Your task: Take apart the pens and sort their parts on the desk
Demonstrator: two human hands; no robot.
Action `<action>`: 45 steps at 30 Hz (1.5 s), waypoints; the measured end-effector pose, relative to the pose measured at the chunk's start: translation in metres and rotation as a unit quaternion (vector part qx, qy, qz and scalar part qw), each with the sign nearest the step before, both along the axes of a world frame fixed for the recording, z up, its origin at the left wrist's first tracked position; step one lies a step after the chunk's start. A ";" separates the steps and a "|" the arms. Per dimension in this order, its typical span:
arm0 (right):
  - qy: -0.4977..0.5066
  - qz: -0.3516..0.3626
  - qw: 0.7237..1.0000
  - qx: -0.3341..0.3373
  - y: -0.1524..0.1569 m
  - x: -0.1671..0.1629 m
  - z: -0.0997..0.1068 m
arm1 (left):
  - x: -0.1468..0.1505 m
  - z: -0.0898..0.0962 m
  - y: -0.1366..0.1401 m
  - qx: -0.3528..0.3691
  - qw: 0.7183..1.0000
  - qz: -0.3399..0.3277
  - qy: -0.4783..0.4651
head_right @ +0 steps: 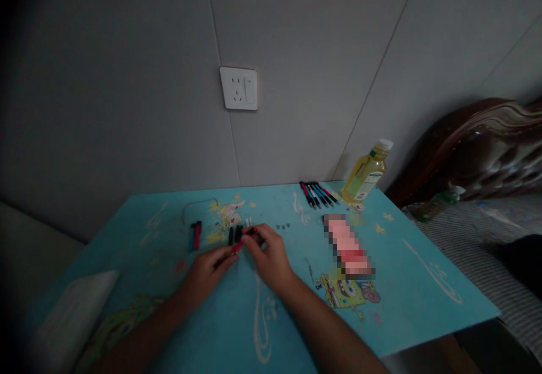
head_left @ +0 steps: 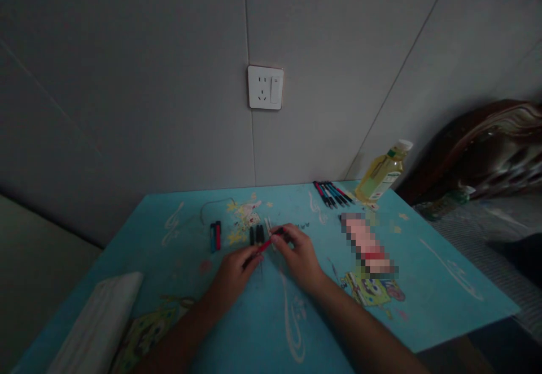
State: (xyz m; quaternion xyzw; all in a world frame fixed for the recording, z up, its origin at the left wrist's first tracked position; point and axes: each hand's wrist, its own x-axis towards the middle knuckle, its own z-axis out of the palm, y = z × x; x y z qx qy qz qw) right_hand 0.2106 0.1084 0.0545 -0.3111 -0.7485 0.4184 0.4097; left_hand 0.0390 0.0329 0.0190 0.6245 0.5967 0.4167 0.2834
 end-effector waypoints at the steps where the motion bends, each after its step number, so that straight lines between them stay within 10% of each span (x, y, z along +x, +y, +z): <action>1: 0.002 -0.010 1.000 0.008 0.001 0.002 0.003 | 0.000 0.001 0.000 0.002 1.000 0.004 0.001; 8: 0.000 -0.089 0.994 0.068 0.004 0.008 0.008 | -0.001 0.000 -0.003 -0.005 0.998 0.060 -0.029; 19: -0.015 -0.072 0.996 -0.054 0.006 0.001 -0.007 | -0.021 0.002 0.003 0.027 0.989 0.141 0.027; 33: 0.081 0.079 0.975 -0.191 0.001 -0.011 -0.021 | 0.005 0.019 -0.010 0.053 0.993 -0.062 -0.081; 45: 0.007 0.028 0.999 -0.039 -0.005 -0.010 -0.020 | 0.002 0.012 -0.011 0.046 0.995 -0.084 0.011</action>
